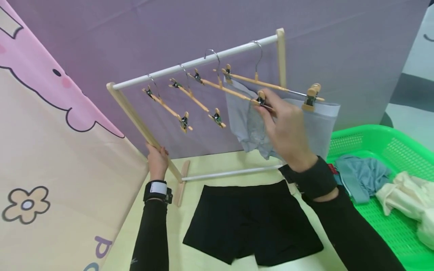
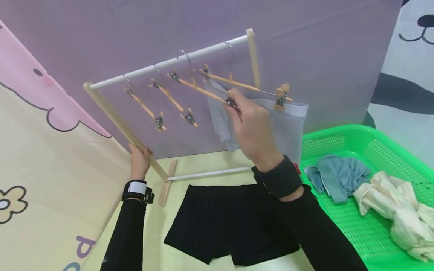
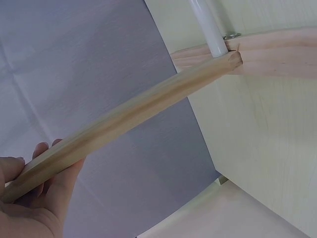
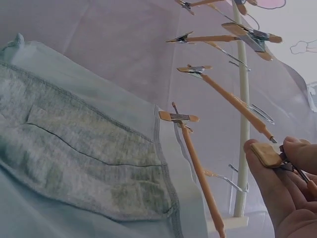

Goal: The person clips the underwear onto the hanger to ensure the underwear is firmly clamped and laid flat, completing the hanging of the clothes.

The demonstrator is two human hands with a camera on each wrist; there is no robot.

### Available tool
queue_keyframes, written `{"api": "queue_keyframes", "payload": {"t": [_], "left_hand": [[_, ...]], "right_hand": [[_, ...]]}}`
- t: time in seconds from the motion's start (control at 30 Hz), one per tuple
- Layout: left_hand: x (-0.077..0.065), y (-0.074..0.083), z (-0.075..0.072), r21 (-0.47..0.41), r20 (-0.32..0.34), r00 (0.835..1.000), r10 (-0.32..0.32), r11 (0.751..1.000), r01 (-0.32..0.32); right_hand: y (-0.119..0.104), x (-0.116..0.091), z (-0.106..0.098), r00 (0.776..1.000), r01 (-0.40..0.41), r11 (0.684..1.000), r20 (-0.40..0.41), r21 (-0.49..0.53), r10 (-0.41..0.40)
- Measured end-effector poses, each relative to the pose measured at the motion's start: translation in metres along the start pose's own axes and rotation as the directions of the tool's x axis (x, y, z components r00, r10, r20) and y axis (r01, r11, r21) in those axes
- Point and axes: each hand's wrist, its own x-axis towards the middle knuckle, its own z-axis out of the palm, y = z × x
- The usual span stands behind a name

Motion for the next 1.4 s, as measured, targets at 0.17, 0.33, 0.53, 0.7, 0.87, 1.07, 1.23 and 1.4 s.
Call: {"api": "queue_keyframes", "payload": {"t": [0.17, 0.33, 0.53, 0.7, 0.87, 1.07, 1.23, 1.4], "left_hand": [[0.003, 0.000, 0.000, 0.002, -0.009, 1.000, 0.014, 1.000, -0.014], [0.001, -0.002, 0.002, -0.001, -0.009, 1.000, 0.010, 1.000, -0.010], [0.001, -0.008, 0.004, 0.020, -0.014, 1.000, -0.013, 1.000, 0.013], [0.003, -0.009, 0.002, 0.031, -0.026, 0.999, -0.023, 0.999, 0.024], [0.002, -0.008, 0.002, 0.013, -0.022, 1.000, -0.018, 1.000, 0.018], [0.002, -0.006, 0.003, 0.003, -0.007, 1.000, -0.009, 1.000, 0.009], [0.003, -0.002, 0.003, -0.051, -0.001, 1.000, 0.008, 0.999, -0.008], [-0.006, 0.000, 0.008, -0.214, 0.022, 1.000, 0.017, 0.977, -0.012]], "right_hand": [[0.004, -0.009, -0.006, 0.999, -0.027, 0.999, 0.017, -0.036, 0.027], [0.012, -0.025, -0.004, 0.995, -0.083, 0.994, 0.052, -0.075, 0.087], [0.027, -0.050, 0.005, 0.984, -0.139, 0.988, 0.102, -0.072, 0.146], [0.039, -0.071, 0.011, 0.971, -0.178, 0.984, 0.158, -0.025, 0.180], [0.054, -0.091, 0.012, 0.945, -0.250, 0.967, 0.230, 0.050, 0.233], [0.066, -0.112, 0.011, 0.902, -0.329, 0.941, 0.323, 0.080, 0.288], [0.075, -0.116, 0.011, 0.866, -0.349, 0.935, 0.402, 0.061, 0.297], [0.083, -0.114, 0.009, 0.839, -0.370, 0.928, 0.443, 0.037, 0.317]]}}
